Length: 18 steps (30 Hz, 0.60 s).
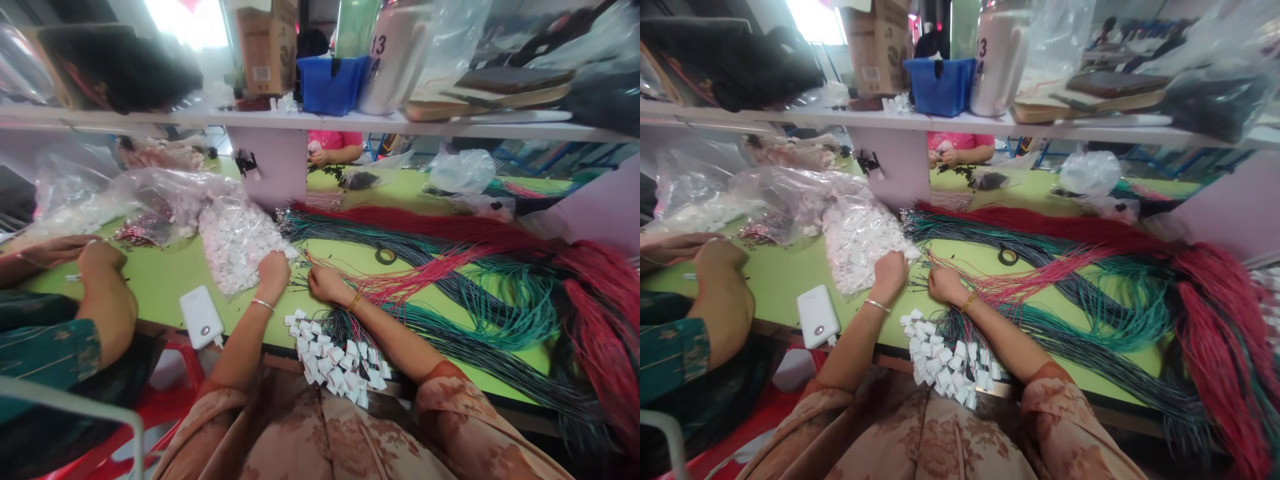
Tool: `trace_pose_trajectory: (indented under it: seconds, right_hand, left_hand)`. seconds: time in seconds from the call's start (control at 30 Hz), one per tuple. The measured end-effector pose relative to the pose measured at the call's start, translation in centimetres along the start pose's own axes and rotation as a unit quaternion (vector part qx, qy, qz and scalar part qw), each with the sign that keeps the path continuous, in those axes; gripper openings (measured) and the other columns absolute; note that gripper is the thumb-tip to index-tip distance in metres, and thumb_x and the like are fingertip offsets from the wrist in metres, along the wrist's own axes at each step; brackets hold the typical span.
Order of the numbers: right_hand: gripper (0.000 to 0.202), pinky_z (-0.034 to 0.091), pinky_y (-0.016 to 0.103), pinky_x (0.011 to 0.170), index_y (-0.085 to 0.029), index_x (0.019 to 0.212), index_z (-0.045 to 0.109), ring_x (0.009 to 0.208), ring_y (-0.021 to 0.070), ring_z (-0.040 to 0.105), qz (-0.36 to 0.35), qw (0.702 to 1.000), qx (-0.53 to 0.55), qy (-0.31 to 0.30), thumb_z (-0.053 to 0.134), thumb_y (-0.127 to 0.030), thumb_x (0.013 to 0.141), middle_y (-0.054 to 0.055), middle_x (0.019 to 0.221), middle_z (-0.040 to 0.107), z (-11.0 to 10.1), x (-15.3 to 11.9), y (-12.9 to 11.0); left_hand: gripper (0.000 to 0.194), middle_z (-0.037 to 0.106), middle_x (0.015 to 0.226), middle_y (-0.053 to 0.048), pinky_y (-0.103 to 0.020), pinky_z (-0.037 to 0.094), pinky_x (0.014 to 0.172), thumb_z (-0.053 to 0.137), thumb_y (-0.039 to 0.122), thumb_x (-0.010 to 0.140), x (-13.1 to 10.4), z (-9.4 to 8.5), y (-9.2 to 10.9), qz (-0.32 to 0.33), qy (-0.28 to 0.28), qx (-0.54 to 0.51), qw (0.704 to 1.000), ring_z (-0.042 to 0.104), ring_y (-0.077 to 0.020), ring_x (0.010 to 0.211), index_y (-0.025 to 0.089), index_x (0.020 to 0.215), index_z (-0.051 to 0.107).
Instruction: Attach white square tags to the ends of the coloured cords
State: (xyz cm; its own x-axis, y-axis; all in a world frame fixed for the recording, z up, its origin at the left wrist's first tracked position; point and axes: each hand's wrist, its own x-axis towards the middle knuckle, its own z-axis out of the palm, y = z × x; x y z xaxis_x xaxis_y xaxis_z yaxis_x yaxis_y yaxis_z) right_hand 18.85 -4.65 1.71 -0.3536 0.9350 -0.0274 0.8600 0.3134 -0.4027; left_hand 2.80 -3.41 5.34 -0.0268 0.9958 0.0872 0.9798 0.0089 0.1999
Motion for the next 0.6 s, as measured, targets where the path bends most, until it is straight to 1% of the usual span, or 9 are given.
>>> trace_pose_trajectory:
  seconds: [0.07,0.17,0.27,0.33,0.43,0.47,0.5,0.53,0.6]
  right_hand:
    - [0.017,0.038,0.030,0.066,-0.014,0.090,0.061,0.073,0.0206,0.057,-0.005,1.000,0.010,0.020,0.046,-0.022,0.085,0.014,0.087,0.067,0.1,0.0,0.4]
    - [0.016,0.037,0.028,0.065,-0.015,0.087,0.058,0.070,0.0180,0.053,-0.020,0.994,0.079,0.070,0.043,-0.021,0.084,0.009,0.081,0.064,0.5,0.1,1.0]
    - [0.011,0.036,0.025,0.062,-0.017,0.079,0.055,0.065,0.0143,0.048,-0.031,0.975,0.189,0.115,0.044,-0.020,0.079,0.002,0.073,0.060,0.9,0.5,1.6]
    - [0.008,0.035,0.023,0.061,-0.017,0.077,0.054,0.063,0.0122,0.046,-0.028,0.957,0.258,0.131,0.046,-0.020,0.076,0.000,0.071,0.058,1.0,0.8,1.8]
    - [0.008,0.037,0.022,0.061,-0.017,0.075,0.055,0.063,0.0109,0.046,-0.022,0.934,0.334,0.128,0.049,-0.021,0.073,-0.001,0.070,0.058,0.9,0.9,2.0]
    - [0.009,0.038,0.023,0.061,-0.016,0.075,0.055,0.062,0.0108,0.047,-0.024,0.927,0.355,0.119,0.049,-0.022,0.072,-0.001,0.070,0.058,0.8,0.8,2.1]
    - [0.010,0.038,0.023,0.061,-0.016,0.075,0.056,0.062,0.0107,0.047,-0.029,0.921,0.373,0.106,0.050,-0.023,0.072,-0.001,0.069,0.058,0.7,0.8,2.1]
    - [0.011,0.038,0.023,0.060,-0.015,0.075,0.056,0.061,0.0106,0.047,-0.036,0.917,0.386,0.093,0.051,-0.025,0.073,-0.001,0.069,0.057,0.6,0.7,2.1]
    - [0.013,0.037,0.023,0.059,-0.015,0.074,0.056,0.059,0.0102,0.045,-0.048,0.915,0.393,0.078,0.052,-0.028,0.074,-0.002,0.067,0.056,0.5,0.5,2.1]
  left_hand:
    - [0.027,0.065,0.096,-0.020,-0.034,0.044,0.074,0.045,0.024,0.089,0.6,0.8,-0.6,-0.016,-0.034,0.030,0.999,0.063,-0.0291,0.090,0.009,0.097,0.067]
    - [0.027,0.066,0.099,-0.019,-0.033,0.043,0.074,0.045,0.023,0.089,0.5,2.2,-0.5,-0.014,-0.039,0.032,0.999,0.063,-0.0284,0.092,0.012,0.105,0.064]
    - [0.030,0.066,0.099,-0.017,-0.032,0.042,0.073,0.047,0.020,0.085,0.2,2.7,-0.3,-0.016,-0.017,0.009,1.000,0.062,-0.0273,0.092,0.015,0.112,0.060]
    - [0.031,0.066,0.097,-0.015,-0.032,0.041,0.072,0.050,0.018,0.081,0.2,2.6,-0.5,-0.023,0.010,-0.029,0.999,0.062,-0.0264,0.091,0.016,0.111,0.059]
    - [0.027,0.066,0.089,-0.010,-0.031,0.041,0.071,0.052,0.018,0.077,0.3,2.2,-0.8,-0.024,0.068,-0.162,0.984,0.061,-0.0228,0.083,0.018,0.103,0.060]
    - [0.024,0.066,0.085,-0.007,-0.030,0.041,0.070,0.053,0.019,0.076,0.2,2.2,-0.8,-0.024,0.072,-0.235,0.969,0.060,-0.0207,0.078,0.019,0.100,0.060]
    - [0.023,0.064,0.080,-0.005,-0.029,0.041,0.067,0.053,0.019,0.075,0.2,2.1,-0.6,-0.028,0.060,-0.321,0.945,0.059,-0.0184,0.072,0.019,0.097,0.060]
    - [0.022,0.063,0.075,-0.002,-0.028,0.041,0.065,0.054,0.020,0.073,0.2,2.2,-0.4,-0.037,0.032,-0.414,0.909,0.057,-0.0161,0.066,0.019,0.094,0.060]
    - [0.021,0.059,0.068,0.001,-0.025,0.041,0.060,0.057,0.019,0.068,0.1,2.4,0.1,-0.061,-0.045,-0.579,0.812,0.054,-0.0121,0.059,0.018,0.089,0.059]
